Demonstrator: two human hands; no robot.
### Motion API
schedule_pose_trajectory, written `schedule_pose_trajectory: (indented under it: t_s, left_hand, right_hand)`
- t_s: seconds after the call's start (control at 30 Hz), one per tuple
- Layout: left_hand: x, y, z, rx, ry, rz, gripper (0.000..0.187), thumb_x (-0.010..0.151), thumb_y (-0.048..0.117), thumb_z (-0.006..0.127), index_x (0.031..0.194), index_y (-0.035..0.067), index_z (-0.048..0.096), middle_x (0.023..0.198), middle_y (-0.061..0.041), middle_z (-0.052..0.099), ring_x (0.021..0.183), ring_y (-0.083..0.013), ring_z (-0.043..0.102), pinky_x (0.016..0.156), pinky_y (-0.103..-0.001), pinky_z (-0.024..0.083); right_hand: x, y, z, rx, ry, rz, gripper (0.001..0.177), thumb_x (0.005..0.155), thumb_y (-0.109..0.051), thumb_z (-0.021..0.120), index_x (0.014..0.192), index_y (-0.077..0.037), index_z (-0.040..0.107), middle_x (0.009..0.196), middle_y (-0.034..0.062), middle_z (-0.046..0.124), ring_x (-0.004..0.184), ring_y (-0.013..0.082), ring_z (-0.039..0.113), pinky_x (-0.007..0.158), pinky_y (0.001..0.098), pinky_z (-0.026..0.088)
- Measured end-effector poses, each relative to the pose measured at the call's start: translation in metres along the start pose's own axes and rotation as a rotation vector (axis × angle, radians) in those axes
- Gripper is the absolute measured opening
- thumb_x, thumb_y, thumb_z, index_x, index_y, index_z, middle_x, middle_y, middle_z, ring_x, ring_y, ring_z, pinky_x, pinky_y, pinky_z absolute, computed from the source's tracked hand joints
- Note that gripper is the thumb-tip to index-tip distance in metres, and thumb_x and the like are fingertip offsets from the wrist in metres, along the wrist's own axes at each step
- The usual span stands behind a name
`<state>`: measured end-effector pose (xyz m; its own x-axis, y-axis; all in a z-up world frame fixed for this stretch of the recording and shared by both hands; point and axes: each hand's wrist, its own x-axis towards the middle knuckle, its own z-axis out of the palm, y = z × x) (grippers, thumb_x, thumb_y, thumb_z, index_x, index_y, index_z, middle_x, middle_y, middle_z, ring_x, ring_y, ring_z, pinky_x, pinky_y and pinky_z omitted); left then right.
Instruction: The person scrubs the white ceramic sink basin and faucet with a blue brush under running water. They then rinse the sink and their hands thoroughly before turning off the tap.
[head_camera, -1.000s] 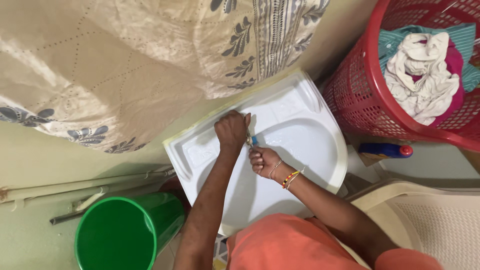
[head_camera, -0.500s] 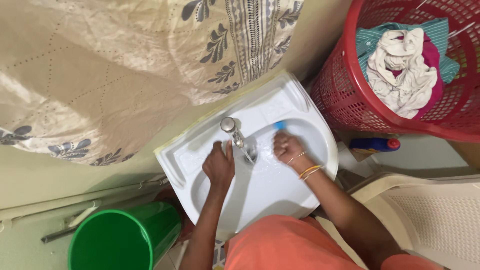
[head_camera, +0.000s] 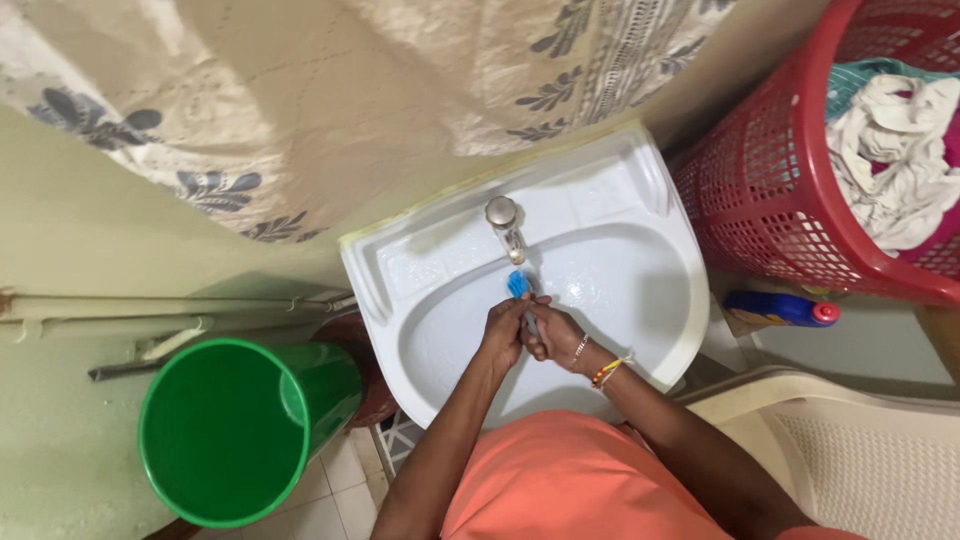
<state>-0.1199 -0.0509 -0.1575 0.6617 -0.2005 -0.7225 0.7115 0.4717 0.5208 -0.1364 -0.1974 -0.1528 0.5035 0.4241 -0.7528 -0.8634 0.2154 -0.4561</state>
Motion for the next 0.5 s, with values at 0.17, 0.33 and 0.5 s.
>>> schedule_pose_trajectory:
  t_s: [0.17, 0.33, 0.5]
  left_hand:
    - [0.021, -0.001, -0.029, 0.251, 0.154, 0.087, 0.01, 0.094, 0.007, 0.07, 0.094, -0.003, 0.066, 0.089, -0.018, 0.074, 0.065, -0.0214, 0.071, 0.055, -0.03, 0.055]
    - [0.052, -0.021, -0.056, 0.504, 0.097, 0.009, 0.01, 0.097, 0.003, 0.064, 0.094, -0.006, 0.065, 0.083, -0.017, 0.069, 0.056, -0.0166, 0.057, 0.044, -0.028, 0.04]
    - [0.057, -0.006, -0.045, 0.24, 0.027, -0.108, 0.011, 0.095, -0.001, 0.056, 0.1, -0.005, 0.064, 0.086, -0.014, 0.068, 0.062, -0.0161, 0.063, 0.05, -0.028, 0.05]
  right_hand:
    - [0.02, -0.007, -0.036, -0.892, 0.326, -0.522, 0.031, 0.103, -0.027, 0.05, 0.103, -0.008, 0.073, 0.08, 0.0042, 0.073, 0.072, 0.0154, 0.067, 0.069, 0.0288, 0.051]
    - [0.062, -0.042, 0.0, 0.489, -0.115, -0.214, 0.023, 0.106, -0.02, 0.057, 0.108, 0.0, 0.069, 0.093, 0.0102, 0.073, 0.084, 0.0207, 0.071, 0.08, 0.0304, 0.06]
    - [0.035, -0.062, 0.0, -0.591, 0.102, -0.443, 0.021, 0.099, -0.009, 0.062, 0.111, 0.003, 0.075, 0.096, 0.0149, 0.076, 0.091, 0.0225, 0.069, 0.085, 0.0319, 0.059]
